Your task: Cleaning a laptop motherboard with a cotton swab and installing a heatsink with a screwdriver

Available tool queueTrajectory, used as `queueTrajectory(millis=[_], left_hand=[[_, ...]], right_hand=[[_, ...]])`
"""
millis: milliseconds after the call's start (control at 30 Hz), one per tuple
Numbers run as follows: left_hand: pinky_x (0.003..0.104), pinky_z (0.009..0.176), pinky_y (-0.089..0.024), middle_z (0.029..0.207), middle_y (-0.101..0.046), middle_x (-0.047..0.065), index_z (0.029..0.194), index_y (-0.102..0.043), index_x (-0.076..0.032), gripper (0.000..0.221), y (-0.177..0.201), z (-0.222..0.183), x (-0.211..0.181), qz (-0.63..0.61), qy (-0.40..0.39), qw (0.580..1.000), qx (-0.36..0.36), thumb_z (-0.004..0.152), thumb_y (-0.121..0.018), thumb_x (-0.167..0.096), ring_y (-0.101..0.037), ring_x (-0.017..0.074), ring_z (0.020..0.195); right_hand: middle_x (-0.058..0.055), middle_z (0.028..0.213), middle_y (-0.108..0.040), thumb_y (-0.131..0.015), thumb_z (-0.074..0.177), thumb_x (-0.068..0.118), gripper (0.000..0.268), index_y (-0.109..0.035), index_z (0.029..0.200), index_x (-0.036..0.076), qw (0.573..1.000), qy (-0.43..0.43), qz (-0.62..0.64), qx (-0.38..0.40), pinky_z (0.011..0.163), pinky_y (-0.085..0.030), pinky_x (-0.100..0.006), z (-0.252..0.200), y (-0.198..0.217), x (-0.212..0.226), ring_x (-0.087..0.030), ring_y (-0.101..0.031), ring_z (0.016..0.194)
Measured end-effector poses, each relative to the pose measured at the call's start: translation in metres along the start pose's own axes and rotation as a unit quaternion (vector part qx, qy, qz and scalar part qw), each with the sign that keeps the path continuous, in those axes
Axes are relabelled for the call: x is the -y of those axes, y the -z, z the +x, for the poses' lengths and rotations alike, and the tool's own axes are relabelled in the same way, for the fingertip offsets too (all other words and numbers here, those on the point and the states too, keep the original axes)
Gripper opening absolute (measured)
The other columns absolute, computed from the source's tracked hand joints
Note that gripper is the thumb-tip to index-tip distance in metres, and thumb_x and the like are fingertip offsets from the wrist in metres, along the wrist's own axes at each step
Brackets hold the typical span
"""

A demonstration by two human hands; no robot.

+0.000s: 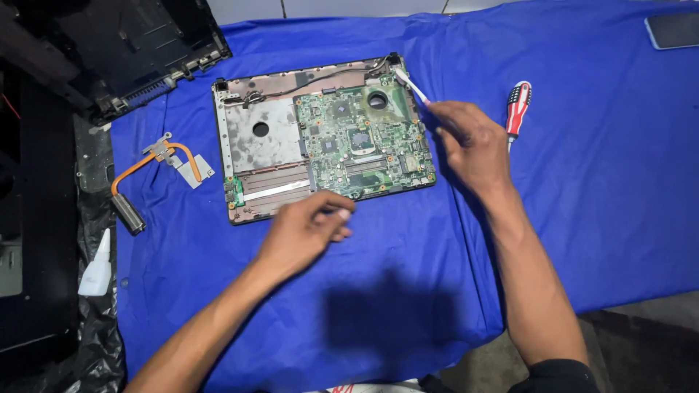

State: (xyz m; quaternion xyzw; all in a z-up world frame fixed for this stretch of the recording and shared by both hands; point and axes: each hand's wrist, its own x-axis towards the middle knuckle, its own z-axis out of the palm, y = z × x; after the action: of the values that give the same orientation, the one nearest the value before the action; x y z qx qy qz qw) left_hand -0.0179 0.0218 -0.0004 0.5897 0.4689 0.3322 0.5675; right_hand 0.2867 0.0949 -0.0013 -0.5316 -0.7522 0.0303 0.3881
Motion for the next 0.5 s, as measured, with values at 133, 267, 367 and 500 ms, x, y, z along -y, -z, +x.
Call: queueTrajectory(millis=[133,267,367,500], left_hand=[[0.044,0.078,-0.061,0.097,-0.077,0.012,0.117,-0.073,-0.017,0.031,0.037,0.003,-0.020,0.287,-0.143,0.946,-0.049,0.087,-0.078,-0.017,-0.077,0.0330,0.087],[0.043,0.084,-0.046,0.106,-0.063,0.005,0.126,-0.068,-0.023,0.053,0.059,0.011,-0.002,0.490,-0.241,0.835,-0.066,0.077,-0.086,-0.036,-0.057,0.0280,0.102],[0.043,0.089,-0.046,0.106,-0.065,0.003,0.126,-0.068,-0.023,0.054,0.065,0.017,0.005,0.488,-0.263,0.829,-0.073,0.078,-0.085,-0.041,-0.057,0.0264,0.105],[0.044,0.093,-0.046,0.106,-0.068,0.003,0.127,-0.069,-0.022,0.048,0.069,0.021,0.007,0.514,-0.297,0.800,-0.089,0.083,-0.082,-0.036,-0.061,0.0257,0.110]], right_hand=[[-0.013,0.116,-0.074,-0.078,0.087,-0.010,0.050,-0.074,0.132,0.011,0.996,-0.001,-0.085,0.013,0.094,-0.056,-0.043,-0.006,0.016,-0.015,-0.033,-0.072,0.108],[-0.012,0.104,-0.075,-0.077,0.094,-0.007,0.030,-0.078,0.121,0.008,0.985,0.007,-0.154,-0.076,0.089,-0.056,-0.044,-0.008,0.025,-0.022,-0.035,-0.072,0.096],[-0.011,0.106,-0.076,-0.074,0.099,-0.007,0.028,-0.078,0.122,0.010,0.987,0.009,-0.119,-0.106,0.091,-0.054,-0.044,-0.007,0.027,-0.018,-0.036,-0.070,0.097],[-0.006,0.107,-0.077,-0.073,0.102,-0.001,0.020,-0.078,0.116,0.013,0.994,0.013,-0.055,-0.090,0.094,-0.051,-0.041,-0.008,0.016,-0.007,-0.032,-0.071,0.101]])
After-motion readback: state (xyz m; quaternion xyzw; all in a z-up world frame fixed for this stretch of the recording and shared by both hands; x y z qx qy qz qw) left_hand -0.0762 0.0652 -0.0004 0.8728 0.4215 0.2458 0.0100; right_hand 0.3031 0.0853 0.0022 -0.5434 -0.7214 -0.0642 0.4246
